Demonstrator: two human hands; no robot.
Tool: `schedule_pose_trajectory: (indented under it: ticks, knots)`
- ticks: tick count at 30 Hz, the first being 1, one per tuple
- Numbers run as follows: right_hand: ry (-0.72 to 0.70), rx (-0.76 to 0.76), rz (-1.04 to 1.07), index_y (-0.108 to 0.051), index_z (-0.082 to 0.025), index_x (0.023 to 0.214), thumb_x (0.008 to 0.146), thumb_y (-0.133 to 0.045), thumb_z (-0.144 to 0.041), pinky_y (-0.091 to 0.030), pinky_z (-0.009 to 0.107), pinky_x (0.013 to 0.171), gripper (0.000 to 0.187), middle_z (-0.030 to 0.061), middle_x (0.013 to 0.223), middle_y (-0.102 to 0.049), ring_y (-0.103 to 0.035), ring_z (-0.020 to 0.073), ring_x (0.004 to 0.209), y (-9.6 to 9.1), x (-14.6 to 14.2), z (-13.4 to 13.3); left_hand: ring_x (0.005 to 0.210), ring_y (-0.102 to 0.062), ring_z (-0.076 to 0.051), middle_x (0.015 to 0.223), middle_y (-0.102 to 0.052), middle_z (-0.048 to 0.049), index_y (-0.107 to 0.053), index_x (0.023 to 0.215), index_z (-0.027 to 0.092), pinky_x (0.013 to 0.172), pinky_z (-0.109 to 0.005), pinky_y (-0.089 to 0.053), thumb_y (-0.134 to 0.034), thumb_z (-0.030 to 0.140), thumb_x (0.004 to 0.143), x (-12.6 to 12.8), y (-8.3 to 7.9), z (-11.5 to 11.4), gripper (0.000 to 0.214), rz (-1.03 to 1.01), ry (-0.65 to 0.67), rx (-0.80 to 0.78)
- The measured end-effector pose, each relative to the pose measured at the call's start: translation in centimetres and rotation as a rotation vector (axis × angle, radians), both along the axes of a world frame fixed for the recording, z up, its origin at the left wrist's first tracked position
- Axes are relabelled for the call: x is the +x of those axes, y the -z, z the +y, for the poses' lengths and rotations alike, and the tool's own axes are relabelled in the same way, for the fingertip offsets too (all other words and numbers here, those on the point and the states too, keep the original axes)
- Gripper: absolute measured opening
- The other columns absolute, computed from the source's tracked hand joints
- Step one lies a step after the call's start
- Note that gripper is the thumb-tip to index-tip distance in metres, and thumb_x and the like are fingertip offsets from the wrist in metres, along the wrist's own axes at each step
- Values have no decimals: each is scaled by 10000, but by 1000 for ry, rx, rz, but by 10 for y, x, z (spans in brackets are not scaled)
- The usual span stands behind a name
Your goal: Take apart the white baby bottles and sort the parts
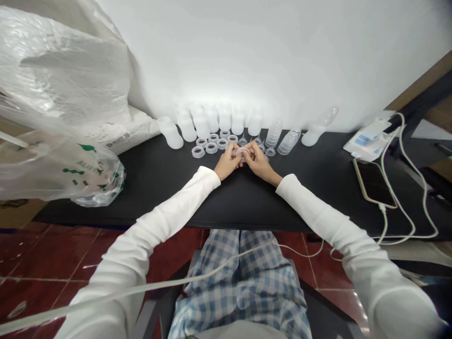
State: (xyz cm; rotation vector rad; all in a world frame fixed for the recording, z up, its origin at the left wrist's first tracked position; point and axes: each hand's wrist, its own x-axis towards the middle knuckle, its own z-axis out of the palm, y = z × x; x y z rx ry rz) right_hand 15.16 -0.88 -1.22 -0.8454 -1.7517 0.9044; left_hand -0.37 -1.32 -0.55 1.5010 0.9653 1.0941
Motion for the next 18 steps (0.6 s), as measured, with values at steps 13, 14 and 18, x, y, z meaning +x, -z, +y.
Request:
schedule_pose_trajectory:
  ticks: [13,14,18]
  knots:
    - [-7,-72,42,-468,-272,937,958,-544,-691,-514,342,660,426,-36,703,-590,-591,156,646,-8,-1,-8,445,-500,-75,533,-582,93,-385,916,235,477,-200,-361,-617,487,937,1,-3,1,343,-13,34,-16]
    - [-20,-71,51,-467,-273,939,959,-546,-687,-523,346,667,422,-36,703,-586,-595,157,649,-8,-1,-9,446,-501,-77,533,-580,93,-383,916,236,478,-202,-364,-610,488,940,1,-3,1,340,-14,34,-13]
    - [-33,-45,55,-475,-269,941,956,-569,-669,-520,348,670,411,-27,716,-592,-604,162,659,-6,-1,-8,444,-492,-80,530,-570,93,-392,914,237,473,-207,-351,-599,469,944,-1,-1,2,312,0,28,8]
